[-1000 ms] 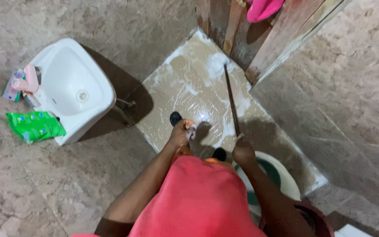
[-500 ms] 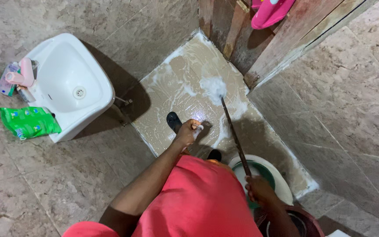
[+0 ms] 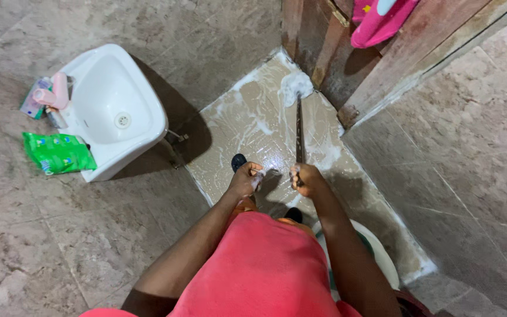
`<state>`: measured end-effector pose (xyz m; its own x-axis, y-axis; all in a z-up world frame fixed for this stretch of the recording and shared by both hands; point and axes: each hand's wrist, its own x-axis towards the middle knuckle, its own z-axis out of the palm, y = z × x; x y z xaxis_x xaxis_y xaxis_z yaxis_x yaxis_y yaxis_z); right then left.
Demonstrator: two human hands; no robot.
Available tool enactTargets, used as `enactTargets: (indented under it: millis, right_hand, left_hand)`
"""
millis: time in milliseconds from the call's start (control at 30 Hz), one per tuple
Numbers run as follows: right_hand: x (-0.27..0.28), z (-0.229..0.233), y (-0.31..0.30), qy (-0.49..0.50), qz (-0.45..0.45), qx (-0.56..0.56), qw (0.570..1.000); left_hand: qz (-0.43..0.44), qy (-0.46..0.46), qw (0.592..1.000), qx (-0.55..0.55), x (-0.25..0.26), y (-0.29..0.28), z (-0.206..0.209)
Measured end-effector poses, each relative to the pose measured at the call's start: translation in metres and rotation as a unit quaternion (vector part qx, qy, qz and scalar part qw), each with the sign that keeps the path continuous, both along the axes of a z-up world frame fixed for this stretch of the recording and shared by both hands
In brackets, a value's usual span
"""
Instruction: The person scrubs a tiled bathroom floor using a long-handled tool with a cloth attached, moving around a sink and toilet. They use soapy water from a bucket to clean the surface.
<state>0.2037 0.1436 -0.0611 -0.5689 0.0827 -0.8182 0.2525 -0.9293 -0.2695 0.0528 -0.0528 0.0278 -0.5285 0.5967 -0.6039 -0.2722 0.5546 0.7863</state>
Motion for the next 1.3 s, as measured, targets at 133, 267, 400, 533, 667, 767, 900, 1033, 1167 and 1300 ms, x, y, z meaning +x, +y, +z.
enactTargets:
  millis: [133,267,400,533,667,767,900,1033,1167,1300]
  right_hand:
    - [-0.021,0.002,-0.005,-0.107,0.042,0.077,0.99]
    - [0.046,0.004,-0.034,-0.078,0.035,0.092,0.992]
    - [0.139,0.038,-0.055,-0.184,0.202,0.206,0.94]
    - [0.181,0.122,-0.051,-0.355,0.362,0.296,0.81]
    - [0.177,0.175,-0.042,-0.344,0.45,0.478,0.671]
    - [0.15,0.178,-0.03,-0.316,0.5,0.537,0.601]
    - [0.082,0.161,0.003,-0.254,0.558,0.596,0.519]
    - [-0.02,0.145,0.043,-0.268,0.543,0.58,0.545]
    - [-0.112,0.108,0.068,-0.288,0.456,0.577,0.613]
    - [-0.134,0.061,0.068,-0.258,0.354,0.422,0.793]
  left_hand:
    - [0.006,0.052,0.998,0.031,-0.012,-0.018,-0.003]
    - [0.023,0.037,0.999,0.031,-0.011,-0.021,-0.016]
    - [0.0,0.047,0.999,0.009,0.008,-0.016,-0.021]
    - [-0.015,0.019,0.999,0.023,0.019,-0.004,-0.026]
    - [-0.009,0.03,0.998,0.047,0.013,-0.002,-0.024]
    - [0.017,0.012,1.0,0.019,-0.002,-0.007,-0.004]
    - [0.036,0.026,0.999,0.002,-0.03,-0.017,0.019]
    - [0.099,-0.011,0.993,0.062,-0.053,-0.03,0.011]
    - [0.112,0.001,0.99,0.081,-0.066,-0.044,-0.008]
    - [0.096,0.003,0.994,0.055,-0.061,-0.043,-0.017]
